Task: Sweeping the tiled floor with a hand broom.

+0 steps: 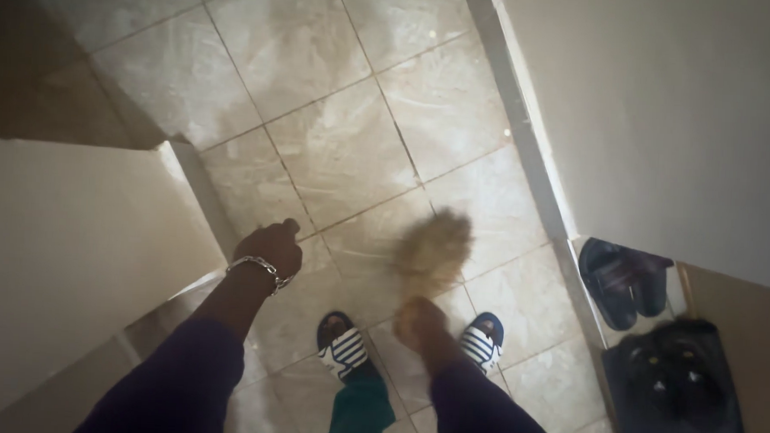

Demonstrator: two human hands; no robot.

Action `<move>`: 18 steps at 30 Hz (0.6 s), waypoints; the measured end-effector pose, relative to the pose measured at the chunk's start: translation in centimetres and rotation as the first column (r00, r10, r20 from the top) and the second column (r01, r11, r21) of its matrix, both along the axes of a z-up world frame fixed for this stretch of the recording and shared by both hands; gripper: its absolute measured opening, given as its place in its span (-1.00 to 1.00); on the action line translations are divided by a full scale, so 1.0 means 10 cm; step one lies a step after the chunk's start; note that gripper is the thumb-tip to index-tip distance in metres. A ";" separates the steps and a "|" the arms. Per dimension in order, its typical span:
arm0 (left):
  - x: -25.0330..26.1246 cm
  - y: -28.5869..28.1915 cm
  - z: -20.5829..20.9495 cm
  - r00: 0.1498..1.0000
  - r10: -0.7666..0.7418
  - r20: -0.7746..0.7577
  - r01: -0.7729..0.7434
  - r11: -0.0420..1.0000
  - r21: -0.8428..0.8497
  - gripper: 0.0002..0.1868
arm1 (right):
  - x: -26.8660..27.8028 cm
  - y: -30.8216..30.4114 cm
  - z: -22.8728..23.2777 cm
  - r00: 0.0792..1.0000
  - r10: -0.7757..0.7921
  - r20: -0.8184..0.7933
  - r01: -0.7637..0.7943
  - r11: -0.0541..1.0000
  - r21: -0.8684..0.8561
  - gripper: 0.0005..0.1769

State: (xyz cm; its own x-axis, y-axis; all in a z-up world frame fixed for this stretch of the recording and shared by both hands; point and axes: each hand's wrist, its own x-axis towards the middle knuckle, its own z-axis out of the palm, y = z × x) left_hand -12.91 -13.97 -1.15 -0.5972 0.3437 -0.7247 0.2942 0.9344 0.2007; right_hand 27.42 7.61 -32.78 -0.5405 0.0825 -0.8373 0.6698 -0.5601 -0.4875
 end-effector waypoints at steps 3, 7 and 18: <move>0.02 0.22 0.37 0.998 0.059 0.016 -0.059 0.998 -0.032 -0.64 | -1.43 -0.60 0.93 0.991 -0.109 0.080 0.120 0.980 -0.157 -0.87; 0.01 0.26 0.45 0.994 0.076 -0.075 -0.075 0.997 0.011 -0.68 | -2.76 -0.41 2.02 0.929 -0.267 0.257 0.355 0.841 -0.408 -0.84; -0.20 0.20 0.90 0.977 0.192 -0.091 -0.190 0.981 0.025 -0.56 | -1.48 -0.79 2.52 0.719 -0.672 0.175 0.668 0.738 0.092 -0.75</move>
